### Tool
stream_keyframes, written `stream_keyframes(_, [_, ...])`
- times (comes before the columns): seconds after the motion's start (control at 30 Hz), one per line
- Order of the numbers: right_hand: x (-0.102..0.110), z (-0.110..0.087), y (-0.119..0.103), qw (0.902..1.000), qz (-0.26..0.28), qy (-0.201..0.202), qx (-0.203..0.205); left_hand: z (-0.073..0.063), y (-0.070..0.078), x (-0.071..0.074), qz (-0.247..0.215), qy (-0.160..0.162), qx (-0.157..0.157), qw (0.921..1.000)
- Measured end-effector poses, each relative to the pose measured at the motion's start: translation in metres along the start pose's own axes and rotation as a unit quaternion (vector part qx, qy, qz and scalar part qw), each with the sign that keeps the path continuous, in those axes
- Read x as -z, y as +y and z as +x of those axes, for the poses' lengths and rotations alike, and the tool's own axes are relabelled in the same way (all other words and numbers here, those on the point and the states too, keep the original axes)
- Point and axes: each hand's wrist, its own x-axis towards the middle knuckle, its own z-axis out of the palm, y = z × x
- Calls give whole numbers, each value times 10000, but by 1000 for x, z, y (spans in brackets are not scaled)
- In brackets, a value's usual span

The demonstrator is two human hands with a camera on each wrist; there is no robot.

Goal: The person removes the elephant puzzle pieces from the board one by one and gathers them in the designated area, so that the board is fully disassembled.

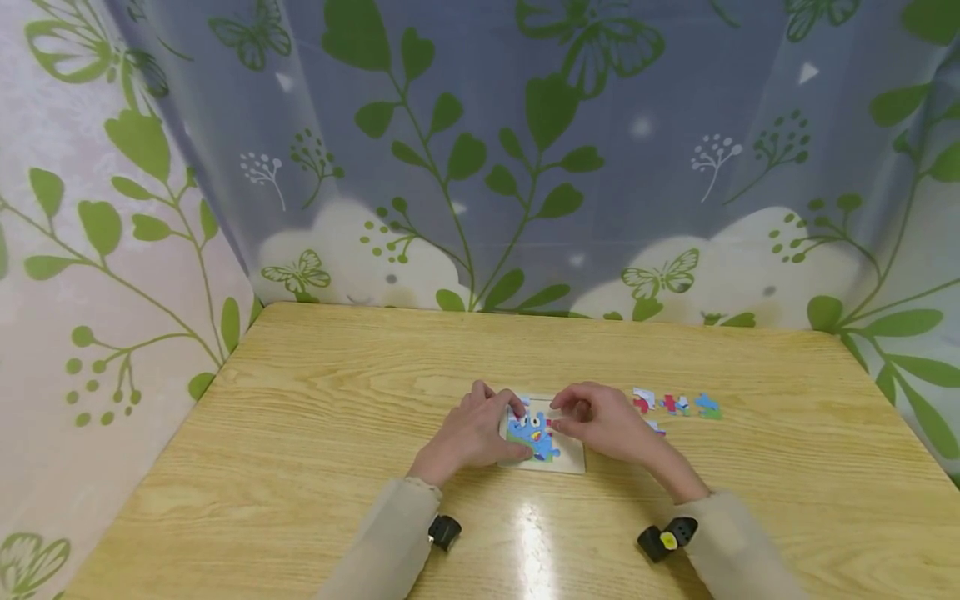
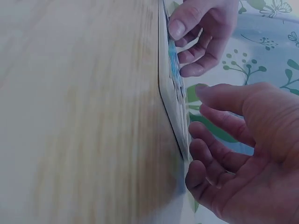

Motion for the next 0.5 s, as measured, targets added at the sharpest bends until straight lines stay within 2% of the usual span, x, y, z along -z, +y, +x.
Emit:
stream_keyframes(0.33, [-5, 8, -5, 9998, 12, -210, -45, 3, 0, 0, 11, -61, 148, 9999])
stream_keyframes(0.5, [-6, 10, -6, 9994, -164, -311, 9, 3, 0, 0, 36, -59, 118, 9999])
